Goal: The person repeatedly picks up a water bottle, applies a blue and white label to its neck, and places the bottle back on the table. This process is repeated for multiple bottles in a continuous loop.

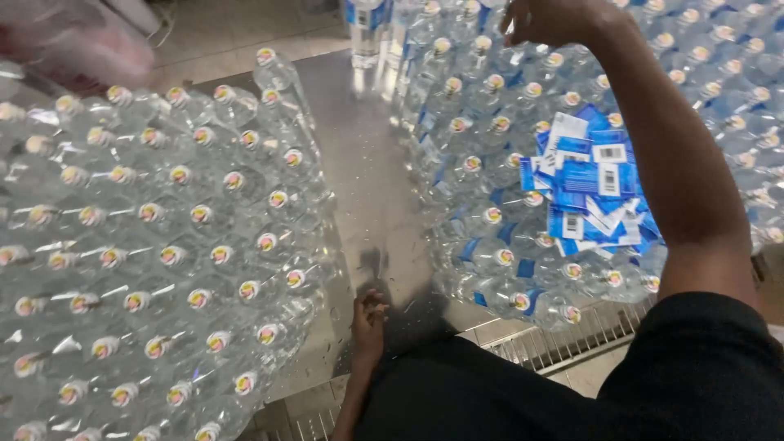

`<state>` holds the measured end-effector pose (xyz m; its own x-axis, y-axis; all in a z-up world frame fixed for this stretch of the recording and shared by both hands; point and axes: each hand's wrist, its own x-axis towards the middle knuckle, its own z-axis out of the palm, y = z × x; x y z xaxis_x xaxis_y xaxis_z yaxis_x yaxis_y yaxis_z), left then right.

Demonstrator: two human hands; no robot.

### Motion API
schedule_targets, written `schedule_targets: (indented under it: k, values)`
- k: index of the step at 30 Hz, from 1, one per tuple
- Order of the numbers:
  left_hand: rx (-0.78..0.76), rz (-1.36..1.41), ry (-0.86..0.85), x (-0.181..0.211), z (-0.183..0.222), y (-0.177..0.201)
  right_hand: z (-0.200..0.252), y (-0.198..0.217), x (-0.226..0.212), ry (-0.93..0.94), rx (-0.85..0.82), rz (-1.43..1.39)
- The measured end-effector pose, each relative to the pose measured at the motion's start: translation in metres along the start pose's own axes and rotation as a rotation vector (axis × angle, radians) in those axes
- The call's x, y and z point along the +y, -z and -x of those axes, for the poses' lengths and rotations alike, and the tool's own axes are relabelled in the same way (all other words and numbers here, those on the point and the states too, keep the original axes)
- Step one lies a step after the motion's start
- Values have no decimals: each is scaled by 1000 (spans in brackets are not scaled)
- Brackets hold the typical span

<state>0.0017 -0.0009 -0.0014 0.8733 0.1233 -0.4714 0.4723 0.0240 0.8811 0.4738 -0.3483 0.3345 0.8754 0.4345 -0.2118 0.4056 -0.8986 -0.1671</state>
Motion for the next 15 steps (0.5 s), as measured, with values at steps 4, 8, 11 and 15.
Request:
schedule_targets:
  k: [4, 8, 11, 15]
  values:
    - [-6, 15, -52, -1, -6, -12, 121, -27, 54, -300, -356, 62]
    - [-92, -61, -40, 13, -9, -22, 186, -71, 66, -239, -198, -125]
    - [-152, -116, -79, 20, -6, -29, 198, -99, 66, -234, -32, -205]
    - [-191, -205, -141, 41, -4, -38, 192, -119, 100, -116, 165, -247]
